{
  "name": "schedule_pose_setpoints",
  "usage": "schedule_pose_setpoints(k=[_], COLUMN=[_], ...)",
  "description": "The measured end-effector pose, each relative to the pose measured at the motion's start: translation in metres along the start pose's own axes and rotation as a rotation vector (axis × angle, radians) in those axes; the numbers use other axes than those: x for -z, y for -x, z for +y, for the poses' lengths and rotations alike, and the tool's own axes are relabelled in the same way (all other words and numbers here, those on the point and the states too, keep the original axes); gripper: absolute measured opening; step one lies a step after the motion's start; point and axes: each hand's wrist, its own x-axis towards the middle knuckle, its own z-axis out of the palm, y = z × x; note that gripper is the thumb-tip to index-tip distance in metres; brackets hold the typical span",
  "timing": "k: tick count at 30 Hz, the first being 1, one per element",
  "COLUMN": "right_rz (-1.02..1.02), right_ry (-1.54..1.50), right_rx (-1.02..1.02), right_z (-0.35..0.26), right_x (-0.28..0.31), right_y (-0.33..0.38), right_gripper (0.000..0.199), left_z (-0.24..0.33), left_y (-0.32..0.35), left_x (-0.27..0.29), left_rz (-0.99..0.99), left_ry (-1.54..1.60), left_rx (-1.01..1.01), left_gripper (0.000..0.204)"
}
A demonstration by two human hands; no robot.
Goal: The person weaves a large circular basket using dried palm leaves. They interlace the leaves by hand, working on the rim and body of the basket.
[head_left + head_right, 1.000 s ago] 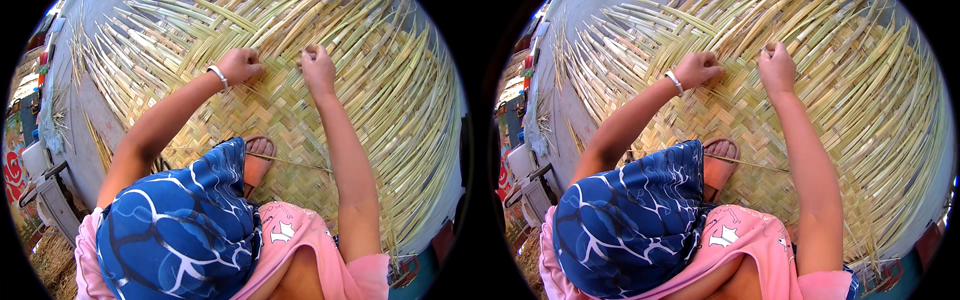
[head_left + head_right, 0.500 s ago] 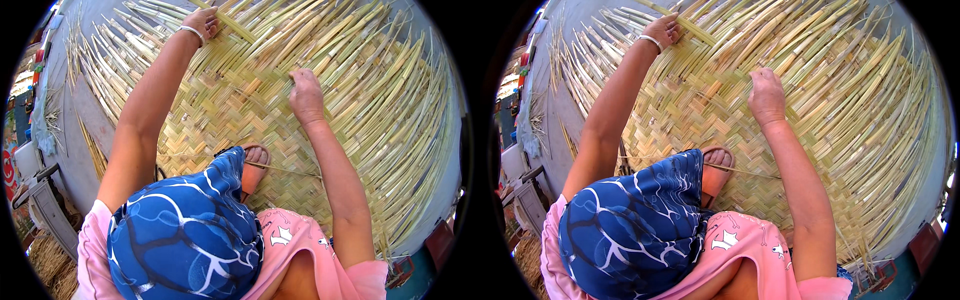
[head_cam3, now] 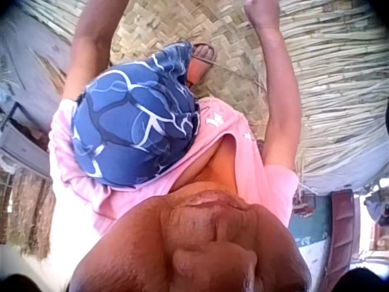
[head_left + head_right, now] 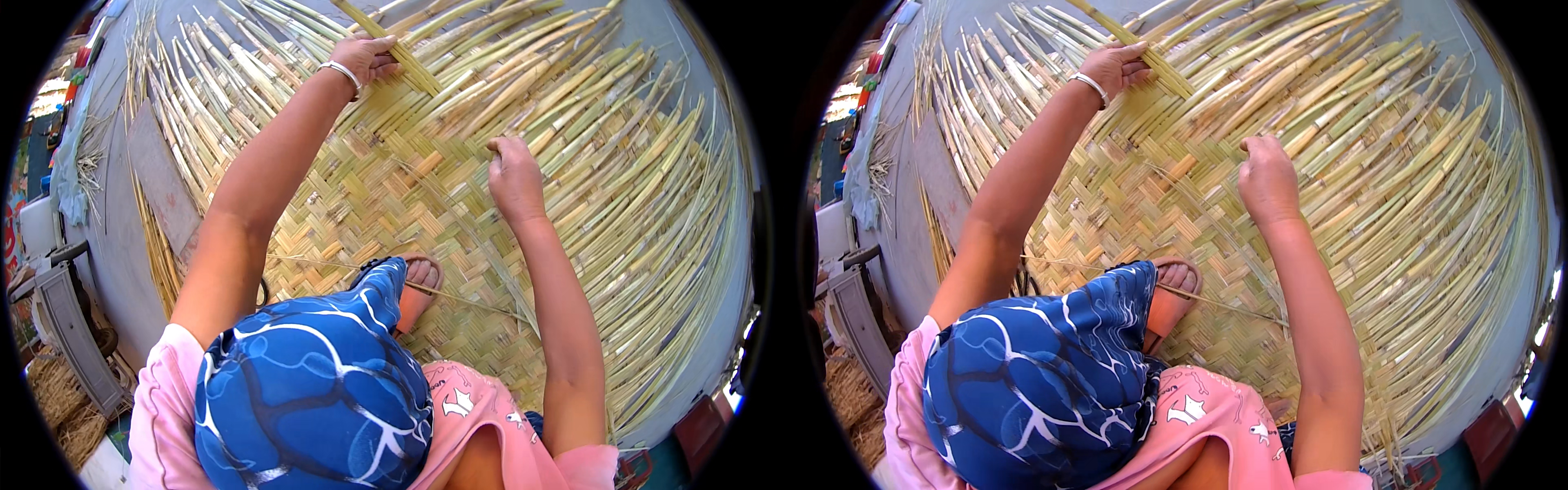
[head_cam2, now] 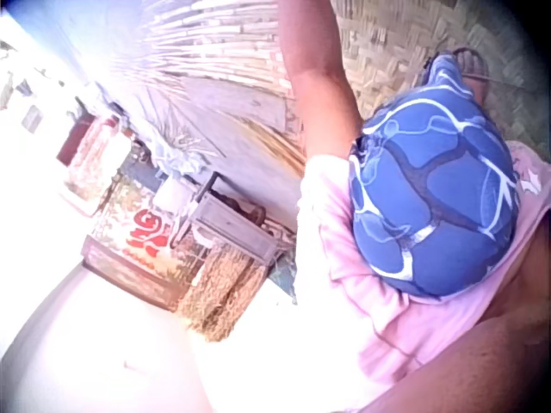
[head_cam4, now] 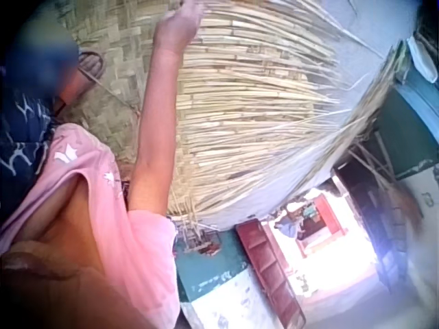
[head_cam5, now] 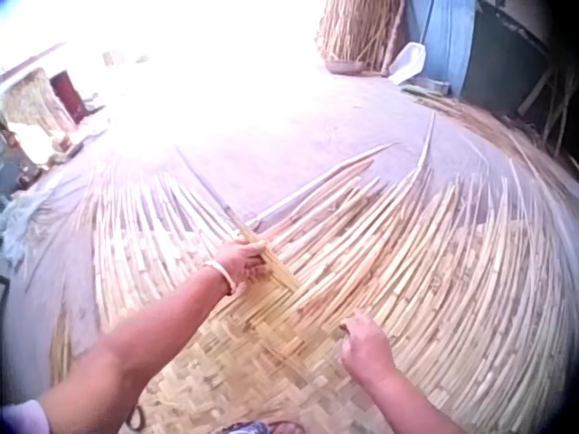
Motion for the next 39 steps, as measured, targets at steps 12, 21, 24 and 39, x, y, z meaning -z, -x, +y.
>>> schedule_pose_setpoints(k=[12, 21, 24, 39], right_rz=[-0.189, -0.047, 0.008, 0.114], right_ry=[0.025, -0.181, -0.355, -0.801], right_rx=[-0.134, -0.341, -0.43, -0.564], right_z=[-0.072, -0.063, -0.062, -0.074], right_x=[-0.04, -0.04, -0.041, -0.032], right_y=[-0.116, -0.117, -0.116, -0.099], right_gripper=[0.023, 0.025, 0.022, 0.013], left_z=[0.03, 0.032, 0.027, 0.034], left_y=[-0.014, -0.071, -0.059, -0.068], left_x=[0.021, -0.012, -0.051, -0.047], left_rz=[-0.192, -0.792, -0.404, -0.373], left_ry=[0.104, -1.562, -1.618, -1.31], left_rx=[-0.112, -0.932, -0.46, -0.339], left_gripper=[0.029, 0.032, 0.046, 0.038])
